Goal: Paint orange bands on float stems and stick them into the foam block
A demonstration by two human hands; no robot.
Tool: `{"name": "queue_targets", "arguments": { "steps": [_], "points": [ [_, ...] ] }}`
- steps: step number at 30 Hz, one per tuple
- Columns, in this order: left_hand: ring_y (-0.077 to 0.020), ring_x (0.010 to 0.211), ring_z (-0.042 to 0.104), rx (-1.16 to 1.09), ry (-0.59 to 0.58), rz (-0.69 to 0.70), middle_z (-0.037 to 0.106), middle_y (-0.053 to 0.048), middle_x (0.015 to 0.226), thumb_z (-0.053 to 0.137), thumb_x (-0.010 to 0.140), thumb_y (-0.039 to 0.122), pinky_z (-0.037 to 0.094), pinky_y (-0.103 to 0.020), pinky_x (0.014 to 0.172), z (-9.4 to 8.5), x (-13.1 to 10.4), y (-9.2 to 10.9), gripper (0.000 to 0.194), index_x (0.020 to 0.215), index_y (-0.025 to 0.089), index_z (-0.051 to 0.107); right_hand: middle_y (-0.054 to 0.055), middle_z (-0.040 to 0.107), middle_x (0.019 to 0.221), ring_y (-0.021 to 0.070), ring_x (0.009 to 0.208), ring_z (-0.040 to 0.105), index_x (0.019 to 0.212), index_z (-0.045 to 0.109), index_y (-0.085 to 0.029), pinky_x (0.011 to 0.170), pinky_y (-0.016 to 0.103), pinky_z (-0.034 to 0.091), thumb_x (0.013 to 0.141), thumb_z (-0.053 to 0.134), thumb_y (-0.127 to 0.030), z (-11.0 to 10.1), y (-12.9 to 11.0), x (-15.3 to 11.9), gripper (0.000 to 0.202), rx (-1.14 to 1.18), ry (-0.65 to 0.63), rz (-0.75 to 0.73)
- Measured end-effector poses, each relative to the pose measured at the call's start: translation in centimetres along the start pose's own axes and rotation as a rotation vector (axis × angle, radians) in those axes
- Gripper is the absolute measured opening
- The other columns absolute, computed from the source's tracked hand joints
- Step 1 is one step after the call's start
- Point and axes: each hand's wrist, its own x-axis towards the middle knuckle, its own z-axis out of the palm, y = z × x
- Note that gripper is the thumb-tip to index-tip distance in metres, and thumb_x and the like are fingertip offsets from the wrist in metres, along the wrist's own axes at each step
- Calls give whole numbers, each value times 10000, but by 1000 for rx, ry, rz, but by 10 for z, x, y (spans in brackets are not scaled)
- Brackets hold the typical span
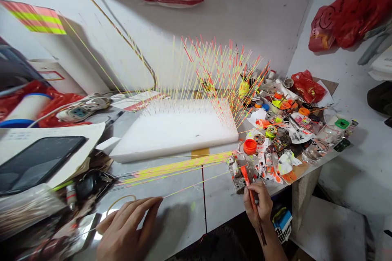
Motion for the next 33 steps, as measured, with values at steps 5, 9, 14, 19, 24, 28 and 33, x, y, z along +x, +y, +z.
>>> {"name": "queue_targets", "arguments": {
  "steps": [5, 9, 14, 19, 24, 28, 33],
  "points": [
    [-152, 739, 657, -3, -34, 12, 711, -22, 830, 555, 948, 162, 434, -288, 720, 0, -1, -2, 100, 1005, 194, 631, -1, 643, 765, 130, 666, 647, 896, 616, -217, 640, 239, 570, 917, 617, -188, 0, 1, 0, 36, -5, -18, 14],
    [-150, 716, 651, -6, -17, 2, 709, -12, 810, 552, 945, 171, 426, -293, 698, -1, 0, -1, 100, 983, 204, 639, 8, 659, 795, 130, 679, 655, 907, 627, -212, 649, 233, 566, 918, 631, -201, 0, 3, -3, 16, -26, -12, 48],
    [-148, 693, 639, -17, 36, -20, 704, -6, 789, 549, 943, 188, 416, -297, 687, 3, 1, 1, 102, 957, 213, 647, 6, 673, 789, 125, 631, 652, 896, 649, -207, 607, 217, 552, 917, 648, -248, 0, 7, -6, 46, -59, 20, 89],
    [-149, 692, 633, -15, 42, -16, 701, -11, 794, 538, 951, 189, 406, -298, 692, 4, 0, 0, 109, 957, 209, 645, 4, 682, 755, 116, 562, 642, 879, 658, -197, 534, 194, 529, 926, 642, -290, -1, 11, -5, 106, -84, 56, 86],
    [-149, 694, 634, 7, 22, 5, 700, -13, 795, 525, 964, 187, 396, -299, 693, -1, 4, 1, 115, 955, 204, 638, 7, 676, 768, 126, 605, 654, 905, 638, -195, 558, 204, 540, 919, 645, -250, -4, 7, -7, 57, -47, 80, 106],
    [-153, 705, 633, 42, 19, 22, 697, -22, 791, 514, 973, 173, 384, -299, 689, -3, 5, 3, 120, 949, 195, 630, 6, 660, 782, 146, 698, 671, 927, 616, -218, 620, 234, 561, 901, 617, -145, -2, -6, -10, 77, 49, 36, 28],
    [-149, 723, 637, 33, -3, 10, 705, -16, 810, 542, 956, 155, 397, -292, 712, -1, 2, 2, 105, 980, 203, 633, 13, 668, 793, 147, 724, 673, 979, 615, -226, 644, 243, 571, 890, 584, -88, 7, -21, -10, 167, 98, -41, -46]
  ]
}}
